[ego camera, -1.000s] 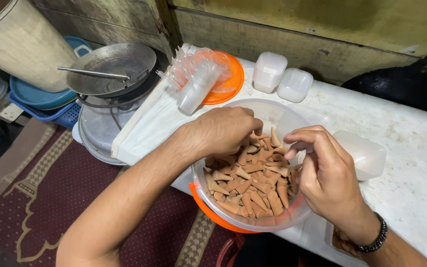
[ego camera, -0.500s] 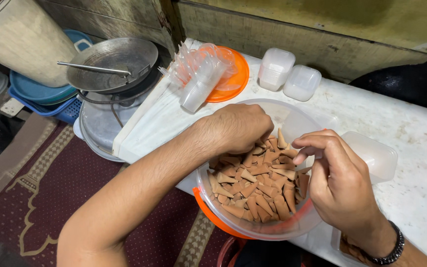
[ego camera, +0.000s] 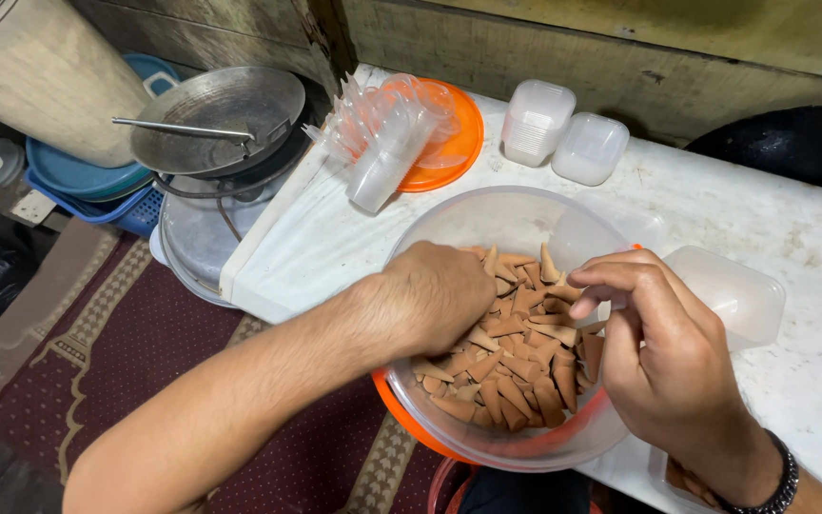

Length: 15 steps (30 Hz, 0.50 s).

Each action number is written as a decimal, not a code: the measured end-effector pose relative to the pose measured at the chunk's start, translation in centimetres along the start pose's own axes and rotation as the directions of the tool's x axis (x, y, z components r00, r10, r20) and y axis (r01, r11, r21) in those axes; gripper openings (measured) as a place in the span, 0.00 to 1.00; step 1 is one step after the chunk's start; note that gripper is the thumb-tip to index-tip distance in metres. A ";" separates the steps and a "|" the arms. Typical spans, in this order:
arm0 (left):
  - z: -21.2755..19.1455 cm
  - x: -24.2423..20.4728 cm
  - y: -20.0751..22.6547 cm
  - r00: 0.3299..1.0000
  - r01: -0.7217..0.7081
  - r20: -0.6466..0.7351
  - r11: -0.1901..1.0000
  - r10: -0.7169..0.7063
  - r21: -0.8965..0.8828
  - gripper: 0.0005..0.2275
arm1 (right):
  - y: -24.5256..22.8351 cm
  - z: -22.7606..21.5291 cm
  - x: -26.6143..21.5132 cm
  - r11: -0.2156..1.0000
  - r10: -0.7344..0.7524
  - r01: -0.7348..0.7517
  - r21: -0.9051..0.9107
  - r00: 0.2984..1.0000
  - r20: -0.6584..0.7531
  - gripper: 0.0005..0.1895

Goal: The person picks up incense cones from a large bucket and places them into small plastic containers one by one.

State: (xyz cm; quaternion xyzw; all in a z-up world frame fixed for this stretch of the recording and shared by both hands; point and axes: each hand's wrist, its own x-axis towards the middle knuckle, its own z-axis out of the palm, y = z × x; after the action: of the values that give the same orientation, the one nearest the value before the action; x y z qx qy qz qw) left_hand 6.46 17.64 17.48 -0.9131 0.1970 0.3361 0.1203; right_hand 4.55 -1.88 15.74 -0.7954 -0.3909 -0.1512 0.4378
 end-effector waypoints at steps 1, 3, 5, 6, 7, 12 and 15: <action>0.4 0.1 0.2 1.000 -0.001 0.000 1.000 0.001 0.002 0.10 | 0.0 0.0 0.0 1.000 0.001 -0.001 -0.001 1.000 -0.002 0.22; 1.2 0.4 0.5 1.000 0.004 0.026 0.999 -0.005 0.045 0.10 | -0.1 0.0 0.0 1.000 0.013 -0.013 0.004 1.000 0.003 0.21; 1.5 0.4 0.8 1.000 0.000 0.025 0.998 -0.002 0.069 0.13 | -0.1 0.0 0.0 1.000 0.012 -0.012 0.003 1.000 -0.001 0.20; 1.7 0.4 0.9 1.000 0.001 0.016 0.996 -0.002 0.093 0.17 | -0.1 0.0 0.1 1.000 0.002 -0.002 0.000 1.000 -0.006 0.20; 1.5 0.3 1.0 1.000 0.000 0.017 0.996 -0.002 0.093 0.17 | -0.2 0.0 0.1 1.000 0.003 -0.003 0.000 1.000 -0.006 0.20; 0.9 0.4 1.7 0.991 -0.123 -0.039 0.987 0.128 0.106 0.11 | -0.2 0.1 0.1 1.000 0.024 -0.024 0.008 1.000 -0.005 0.20; 1.3 1.6 2.0 0.991 -0.131 0.003 0.981 0.131 0.147 0.15 | -0.2 0.2 0.1 1.000 0.021 -0.022 -0.006 0.999 -0.023 0.20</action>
State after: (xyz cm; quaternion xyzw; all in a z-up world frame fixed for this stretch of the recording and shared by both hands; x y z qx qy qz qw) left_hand 5.94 15.84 15.31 -0.8879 0.2813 0.3249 0.1641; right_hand 4.45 -1.59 15.80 -0.7992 -0.3767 -0.1570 0.4413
